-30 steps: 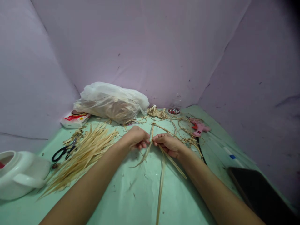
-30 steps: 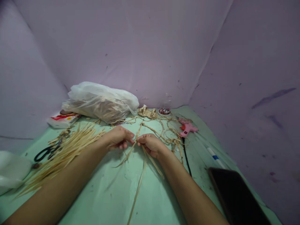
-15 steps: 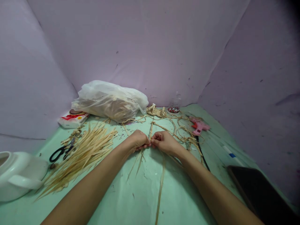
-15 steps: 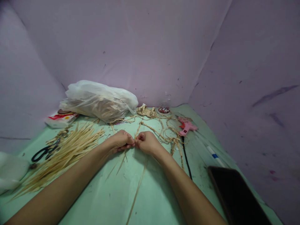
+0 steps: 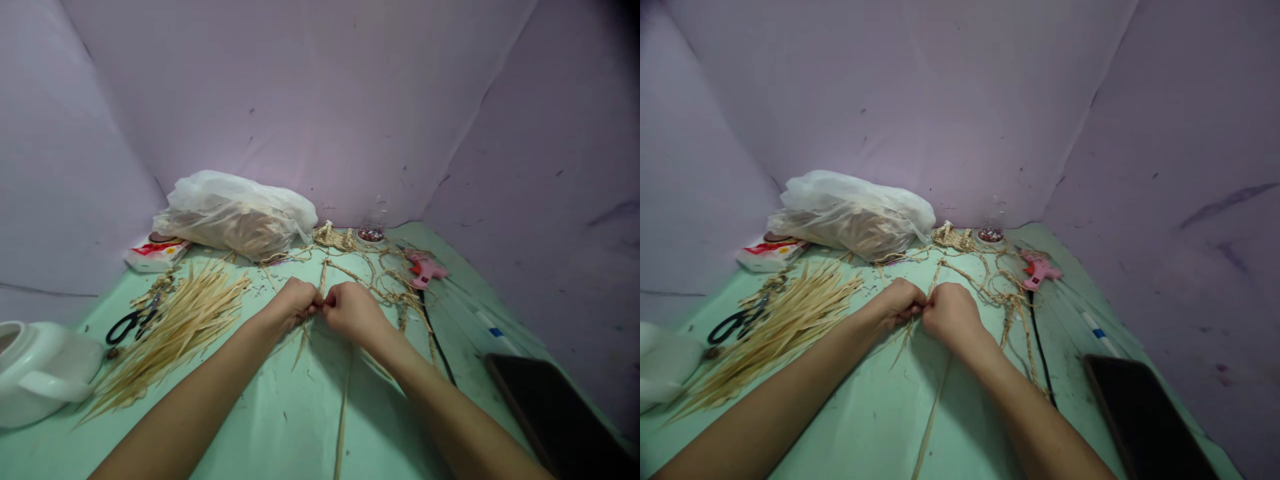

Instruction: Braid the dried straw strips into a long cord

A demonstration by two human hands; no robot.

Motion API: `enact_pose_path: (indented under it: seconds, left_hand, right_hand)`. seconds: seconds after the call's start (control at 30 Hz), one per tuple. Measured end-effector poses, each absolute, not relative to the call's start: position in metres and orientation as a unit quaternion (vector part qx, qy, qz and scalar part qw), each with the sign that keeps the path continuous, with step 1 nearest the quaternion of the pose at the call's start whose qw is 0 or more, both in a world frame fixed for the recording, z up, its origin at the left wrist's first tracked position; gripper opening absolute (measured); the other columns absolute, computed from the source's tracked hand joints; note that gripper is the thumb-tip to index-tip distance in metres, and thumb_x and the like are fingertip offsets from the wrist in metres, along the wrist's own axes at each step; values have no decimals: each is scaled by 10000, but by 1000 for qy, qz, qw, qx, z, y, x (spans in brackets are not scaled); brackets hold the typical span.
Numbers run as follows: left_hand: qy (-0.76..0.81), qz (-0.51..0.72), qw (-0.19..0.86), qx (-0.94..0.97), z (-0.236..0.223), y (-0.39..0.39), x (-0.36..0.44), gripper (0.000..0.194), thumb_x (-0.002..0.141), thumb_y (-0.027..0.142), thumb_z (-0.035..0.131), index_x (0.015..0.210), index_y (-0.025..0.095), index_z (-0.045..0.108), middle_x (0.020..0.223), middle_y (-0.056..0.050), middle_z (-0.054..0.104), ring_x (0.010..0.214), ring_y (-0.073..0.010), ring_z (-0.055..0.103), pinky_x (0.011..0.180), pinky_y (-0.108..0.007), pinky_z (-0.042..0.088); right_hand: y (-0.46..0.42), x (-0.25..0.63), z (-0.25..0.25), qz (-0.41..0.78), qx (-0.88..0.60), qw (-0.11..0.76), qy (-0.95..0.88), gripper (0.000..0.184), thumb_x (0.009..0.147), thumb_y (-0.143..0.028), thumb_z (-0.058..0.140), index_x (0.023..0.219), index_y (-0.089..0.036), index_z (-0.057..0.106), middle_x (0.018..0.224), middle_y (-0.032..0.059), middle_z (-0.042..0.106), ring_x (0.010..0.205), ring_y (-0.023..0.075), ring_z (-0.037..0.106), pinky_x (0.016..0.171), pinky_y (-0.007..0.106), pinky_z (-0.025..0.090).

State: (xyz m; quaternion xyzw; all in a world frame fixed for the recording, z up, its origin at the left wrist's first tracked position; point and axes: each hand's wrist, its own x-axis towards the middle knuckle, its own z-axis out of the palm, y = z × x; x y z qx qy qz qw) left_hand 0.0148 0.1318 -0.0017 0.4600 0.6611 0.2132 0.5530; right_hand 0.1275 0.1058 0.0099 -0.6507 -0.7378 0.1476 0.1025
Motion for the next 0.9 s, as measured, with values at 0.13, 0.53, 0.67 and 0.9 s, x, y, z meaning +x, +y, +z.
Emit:
enact_pose_path:
  seconds: [0.13,0.53,0.67,0.9]
  left_hand:
    - [657,217,577,433,-3,134,14,163,484,97,457,376,159,352,280,36,301,268,-33,189,323,-197,101]
    - [611,161,566,530,-5,138,3,57,473,119,501,471,136,447,330,63,301,295,-30,213,336,-191,105]
    - [573,164,596,538,-1,138,0,14,502,138,490,512,129,495,334,61,313,296,-35,204,331,-190,120]
    - [556,173,612,535,1,137,1,22,509,122,460,516,139,472,350,63,315,289,-34,200,325,-188,112]
  right_hand:
    - [95,118,13,83,-652,71,-750,230,687,-254,477,735,-153,678,721,139,656,647,203,580,526,258,315]
    - [101,135,23,223,-588,100,-771,149,644,-245,540,656,-163,664,602,54,634,549,130,540,481,212,309]
    - [126,164,20,309,-641,265,-651,184,688,-265,506,697,-127,628,605,45,619,551,121,540,482,199,351]
    - [121,141,10,604,-581,285,-466,80,670,-100,496,630,-115,563,573,37,579,489,88,507,498,195,399]
